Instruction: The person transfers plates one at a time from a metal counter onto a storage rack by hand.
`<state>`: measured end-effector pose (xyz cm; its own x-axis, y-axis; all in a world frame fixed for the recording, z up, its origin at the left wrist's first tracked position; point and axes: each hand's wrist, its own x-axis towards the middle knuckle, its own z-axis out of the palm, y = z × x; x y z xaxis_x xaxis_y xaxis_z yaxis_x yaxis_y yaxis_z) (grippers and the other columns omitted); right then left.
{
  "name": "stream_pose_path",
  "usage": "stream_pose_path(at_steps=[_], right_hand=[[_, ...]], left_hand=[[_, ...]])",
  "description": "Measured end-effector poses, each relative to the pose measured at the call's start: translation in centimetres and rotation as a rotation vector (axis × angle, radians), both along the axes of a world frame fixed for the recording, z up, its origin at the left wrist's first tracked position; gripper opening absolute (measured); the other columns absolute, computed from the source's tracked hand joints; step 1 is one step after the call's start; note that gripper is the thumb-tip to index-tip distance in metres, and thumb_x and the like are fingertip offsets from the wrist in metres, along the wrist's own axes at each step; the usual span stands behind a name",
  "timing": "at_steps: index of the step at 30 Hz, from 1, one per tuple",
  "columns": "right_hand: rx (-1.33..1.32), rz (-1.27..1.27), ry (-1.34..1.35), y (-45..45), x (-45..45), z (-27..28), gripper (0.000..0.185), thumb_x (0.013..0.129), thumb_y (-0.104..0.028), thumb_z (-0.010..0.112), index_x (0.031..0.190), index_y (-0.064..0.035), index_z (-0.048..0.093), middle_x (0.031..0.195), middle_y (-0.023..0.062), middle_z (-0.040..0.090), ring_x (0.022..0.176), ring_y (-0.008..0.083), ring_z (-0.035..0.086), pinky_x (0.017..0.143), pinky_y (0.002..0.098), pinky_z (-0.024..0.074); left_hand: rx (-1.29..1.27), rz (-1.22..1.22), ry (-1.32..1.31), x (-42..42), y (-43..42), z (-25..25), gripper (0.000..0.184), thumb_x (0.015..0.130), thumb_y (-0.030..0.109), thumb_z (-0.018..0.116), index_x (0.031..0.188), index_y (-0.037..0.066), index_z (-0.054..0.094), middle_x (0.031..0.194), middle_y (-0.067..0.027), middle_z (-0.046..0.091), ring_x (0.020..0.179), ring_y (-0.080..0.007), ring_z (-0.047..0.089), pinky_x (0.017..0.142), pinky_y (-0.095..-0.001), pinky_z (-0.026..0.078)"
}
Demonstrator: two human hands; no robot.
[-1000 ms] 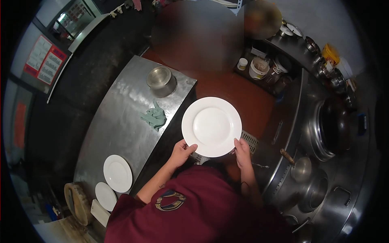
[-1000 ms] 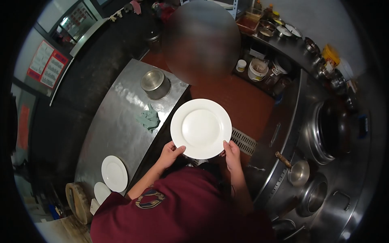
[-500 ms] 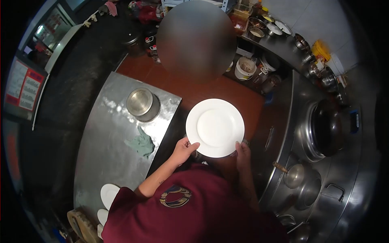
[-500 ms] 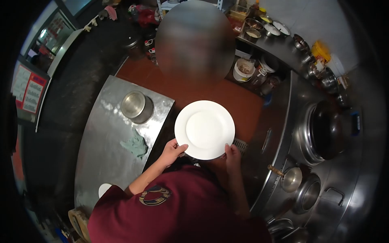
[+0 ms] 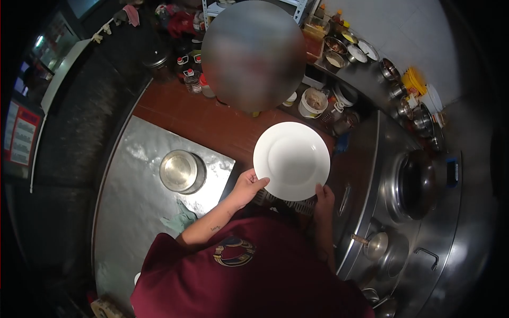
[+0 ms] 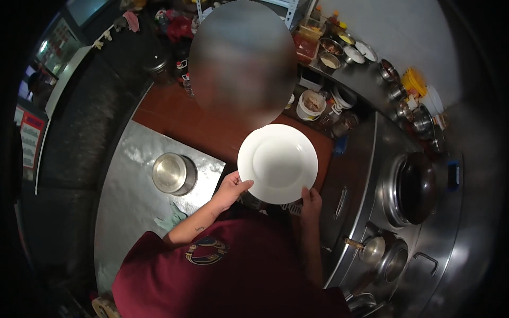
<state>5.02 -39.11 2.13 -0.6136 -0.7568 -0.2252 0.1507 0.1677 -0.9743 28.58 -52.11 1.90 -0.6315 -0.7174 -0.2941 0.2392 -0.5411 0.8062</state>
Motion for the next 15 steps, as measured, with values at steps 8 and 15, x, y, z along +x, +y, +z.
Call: stream_pose_path(at_steps=[8,15], right_hand=[[0.01,0.077,-0.05,-6.1,-1.8,-0.4,0.025,0.1,-0.023,0.058,0.083,-0.0047,0.06,0.07,-0.0009,0.059,0.059,0.0059,0.052,0.056,0.0221,0.0412],[0.031,0.201,-0.112,-14.4,-5.7,-1.7,0.027,0.099,-0.023,0.059,0.079,-0.0055,0.058,0.067,0.0003,0.059,0.056,0.0062,0.052,0.053,0.0228,0.0419]], left_hand=[[0.032,0.094,-0.005,-1.2,-4.2,-1.7,0.026,0.094,0.004,0.062,0.119,-0.002,0.06,0.105,-0.0051,0.069,0.092,-0.0083,0.063,0.085,-0.024,0.049],[0.0,0.272,-0.127,-4.0,-8.7,-2.8,0.016,0.093,0.008,0.065,0.108,0.002,0.065,0.083,0.0043,0.061,0.072,-0.0028,0.049,0.067,-0.0197,0.04]])
